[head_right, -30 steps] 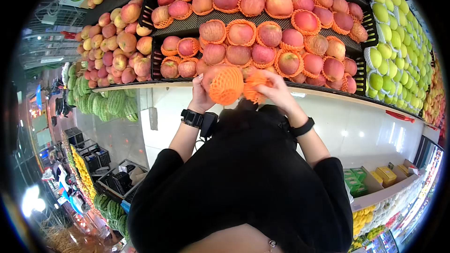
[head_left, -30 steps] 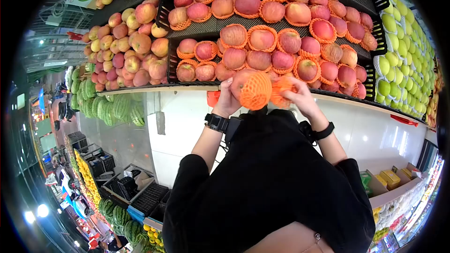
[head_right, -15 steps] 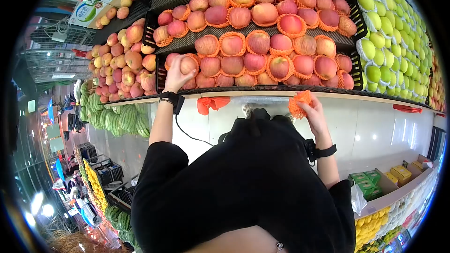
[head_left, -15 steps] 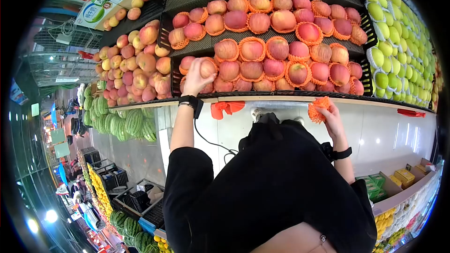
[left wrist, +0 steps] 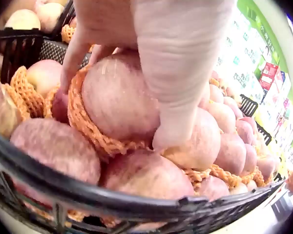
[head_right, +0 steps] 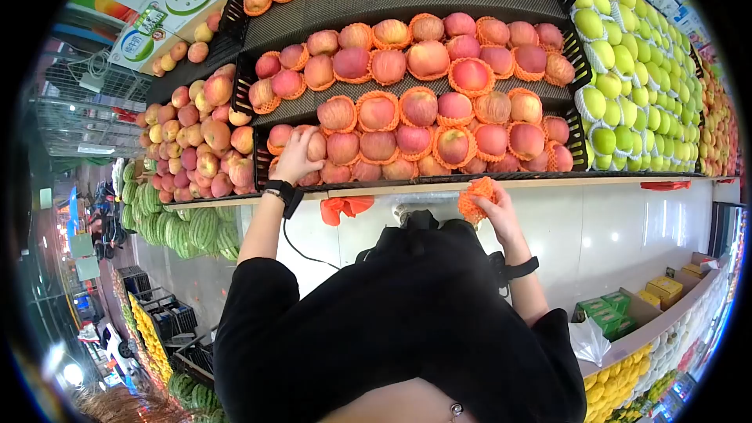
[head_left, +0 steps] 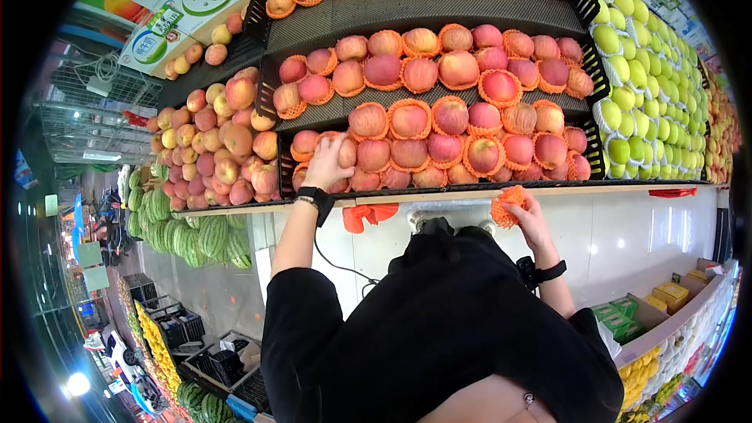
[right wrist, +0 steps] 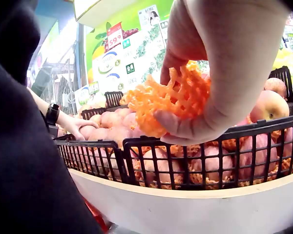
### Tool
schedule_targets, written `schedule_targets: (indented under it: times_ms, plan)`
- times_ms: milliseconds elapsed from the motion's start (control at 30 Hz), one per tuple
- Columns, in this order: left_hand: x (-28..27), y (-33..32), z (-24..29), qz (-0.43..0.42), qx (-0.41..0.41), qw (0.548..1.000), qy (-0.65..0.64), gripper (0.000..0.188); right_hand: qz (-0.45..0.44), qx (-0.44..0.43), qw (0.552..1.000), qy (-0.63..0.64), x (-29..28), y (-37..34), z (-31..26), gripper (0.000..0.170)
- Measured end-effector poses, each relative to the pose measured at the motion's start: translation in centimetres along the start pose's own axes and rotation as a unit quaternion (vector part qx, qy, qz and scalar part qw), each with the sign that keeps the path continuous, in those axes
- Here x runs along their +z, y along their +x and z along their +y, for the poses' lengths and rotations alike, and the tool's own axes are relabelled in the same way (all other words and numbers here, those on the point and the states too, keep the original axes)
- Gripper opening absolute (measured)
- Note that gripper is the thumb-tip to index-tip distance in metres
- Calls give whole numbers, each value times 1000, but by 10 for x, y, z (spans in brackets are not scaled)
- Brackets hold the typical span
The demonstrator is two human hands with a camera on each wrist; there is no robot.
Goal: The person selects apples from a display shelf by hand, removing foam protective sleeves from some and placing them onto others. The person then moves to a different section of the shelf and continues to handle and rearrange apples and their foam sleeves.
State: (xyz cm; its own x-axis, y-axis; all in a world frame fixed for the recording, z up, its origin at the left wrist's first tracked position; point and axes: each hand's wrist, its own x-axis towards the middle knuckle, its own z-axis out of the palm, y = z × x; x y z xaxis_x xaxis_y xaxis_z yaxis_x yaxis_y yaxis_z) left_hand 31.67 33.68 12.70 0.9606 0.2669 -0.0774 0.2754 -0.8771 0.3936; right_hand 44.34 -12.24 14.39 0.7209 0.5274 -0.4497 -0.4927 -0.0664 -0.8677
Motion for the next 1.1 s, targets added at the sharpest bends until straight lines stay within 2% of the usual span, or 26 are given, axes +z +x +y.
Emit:
schedule_targets:
  times_ms: [67, 100, 200, 233, 300, 367, 400, 500, 533, 567, 633, 667, 700, 767, 800, 900, 967, 1000, 1100]
  plan:
    - [3, -1, -1, 8, -13, 999, -30, 83, -5, -10, 1000, 6, 2, 3, 2, 30]
    - [-1, 0, -2, 37, 25, 998, -43, 83, -7, -9, 1000, 14, 3, 3, 3, 31]
    - [-23, 2, -20, -7, -5, 972, -233, 80, -7, -17, 1000, -15, -2, 5, 6, 31]
    - [-42, -5, -11, 23, -15, 957, -288, 75, -3, -27, 1000, -12, -5, 7, 5, 31]
    - [-68, -13, -18, 13, -81, 899, -430, 71, 3, -37, 999, -5, -9, 8, 9, 30]
    - [-92, -24, -13, -24, -135, 791, -597, 70, 2, -23, 999, 27, -8, 8, 3, 28]
    - [-92, -26, -18, -40, -124, 776, -617, 69, 4, -24, 999, 26, -7, 8, 1, 28]
    - [-69, -18, -12, -84, -117, 822, -551, 71, -2, -17, 1000, 15, -2, 10, -2, 28]
    - [-66, -17, 4, -111, -149, 824, -536, 74, -2, -12, 1000, 12, -1, 9, -2, 28]
    - [-45, -11, -4, -114, -142, 836, -518, 79, -11, -14, 1000, 9, 0, 8, -3, 29]
    - [-31, -4, -2, -56, -85, 881, -462, 83, -9, -29, 999, -19, -2, 9, -2, 29]
    - [-31, -4, -1, -57, -130, 843, -519, 88, -5, -26, 1000, -17, -3, 7, -4, 29]
    - [-23, -3, -13, -48, -118, 879, -460, 90, 2, -25, 1000, -11, -7, 6, -2, 30]
    - [-19, -6, -16, -70, -117, 888, -440, 92, 23, -38, 999, -4, -13, 1, 0, 31]
    - [-17, -7, -11, -68, -149, 871, -463, 93, 30, -32, 999, -12, -20, 1, 8, 31]
    - [-8, 1, -9, -75, -146, 905, -393, 88, 57, -29, 998, 9, -30, -14, 7, 31]
    - [6, 8, -41, -70, -75, 972, -212, 93, 71, -37, 997, 23, -44, -24, 10, 32]
    - [-1, 8, -28, -63, -97, 987, -110, 93, 78, -39, 996, 28, -55, -26, 16, 32]
    - [-6, 13, 13, -71, -122, 990, -30, 91, 130, -39, 990, 33, -85, -42, 27, 32]
